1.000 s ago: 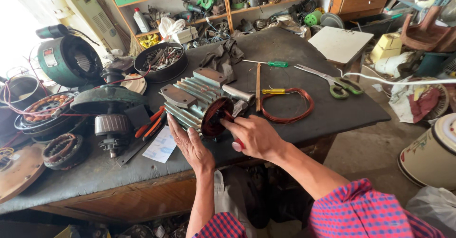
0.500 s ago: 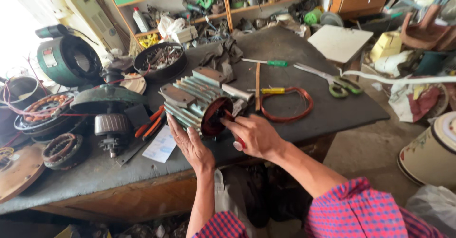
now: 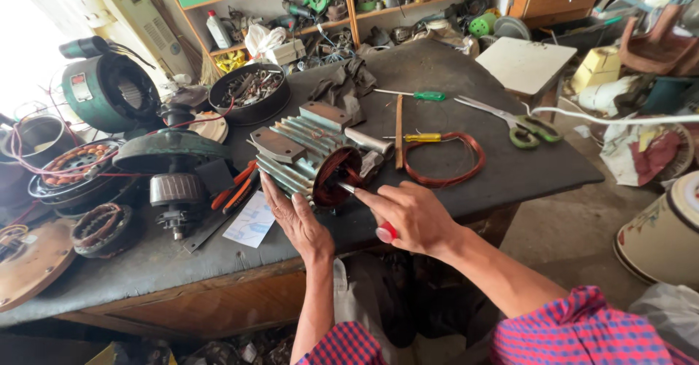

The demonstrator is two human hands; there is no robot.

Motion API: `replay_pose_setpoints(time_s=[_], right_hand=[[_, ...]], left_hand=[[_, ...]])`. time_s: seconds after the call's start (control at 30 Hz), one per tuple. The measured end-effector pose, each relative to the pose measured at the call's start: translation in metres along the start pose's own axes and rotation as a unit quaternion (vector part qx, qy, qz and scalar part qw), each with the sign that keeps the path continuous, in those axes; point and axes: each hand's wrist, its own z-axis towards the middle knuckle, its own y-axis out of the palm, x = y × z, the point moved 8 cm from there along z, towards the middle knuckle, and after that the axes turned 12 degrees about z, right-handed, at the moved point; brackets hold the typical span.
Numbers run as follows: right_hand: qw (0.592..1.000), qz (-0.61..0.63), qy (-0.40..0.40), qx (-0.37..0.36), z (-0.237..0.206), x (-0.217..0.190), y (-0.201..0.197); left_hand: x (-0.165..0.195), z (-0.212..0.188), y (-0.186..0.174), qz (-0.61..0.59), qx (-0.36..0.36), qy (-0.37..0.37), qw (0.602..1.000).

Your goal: The person cuts a small piece of white tape with scissors, then inserts it into the stator slots of a disassembled motor. They continue to pack the copper windings with their fingers and use a screwdriver to press the tape and wires into place. The work is performed on a cluttered workbench with various motor parts and tools visible.

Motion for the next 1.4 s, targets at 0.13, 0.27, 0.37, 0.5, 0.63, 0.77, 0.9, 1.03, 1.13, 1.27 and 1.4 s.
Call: replay_pose_setpoints(time_s=[0.13,0.27,0.37,0.5,0.63,0.77,0.9,1.03,1.13,1.27,1.4], right_hand=[[1.0,-0.007,-0.005,-0.009,-0.009,-0.002,-0.005],[0.999,0.009,0.02,-0.024,-0.012,0.001,-0.009],[1.0,-0.01,-0.01,-0.006,-0.013,-0.007,-0.014],[1.0,-0.008,0.001,-0.015,-0.014,-0.007,-0.017],[1.0,0.002,0.0,-0.014,-0.017,-0.01,-0.021],[1.0,-0.006,-0.012,-0.018,-0.017,-0.013,-0.023],[1.0,-0.011,-0.006,-0.012,-0.016,-0.012,-0.023],[1.0,-0.009,-0.005,-0.011,-0.013,-0.011,-0.022],[1.0,-0.01,-0.022,-0.003,-0.003,-0.01,-0.017],[1.0,-0.011,0.003,-0.017,0.007,-0.004,-0.008],[1.0,-0.021,-0.013,-0.006,0.017,-0.003,-0.004]], left_hand=[[0.0,0.0,0.001,0.0,0.001,0.0,1.0],[0.001,0.0,0.001,-0.001,-0.001,-0.006,1.0],[0.002,-0.001,0.0,-0.003,0.003,0.001,1.0],[0.001,0.0,0.001,0.0,0.006,-0.002,1.0],[0.0,-0.001,0.002,-0.009,0.008,0.001,1.0],[-0.002,-0.002,0.003,0.004,0.001,-0.008,1.0],[-0.002,-0.001,0.003,-0.012,0.011,-0.001,1.0],[-0.004,0.0,0.005,-0.003,0.008,-0.005,1.0],[-0.003,0.0,0.004,-0.007,0.014,0.0,1.0],[-0.003,-0.001,0.003,0.0,0.006,-0.01,1.0],[-0.001,0.0,0.002,-0.001,0.007,-0.004,1.0]])
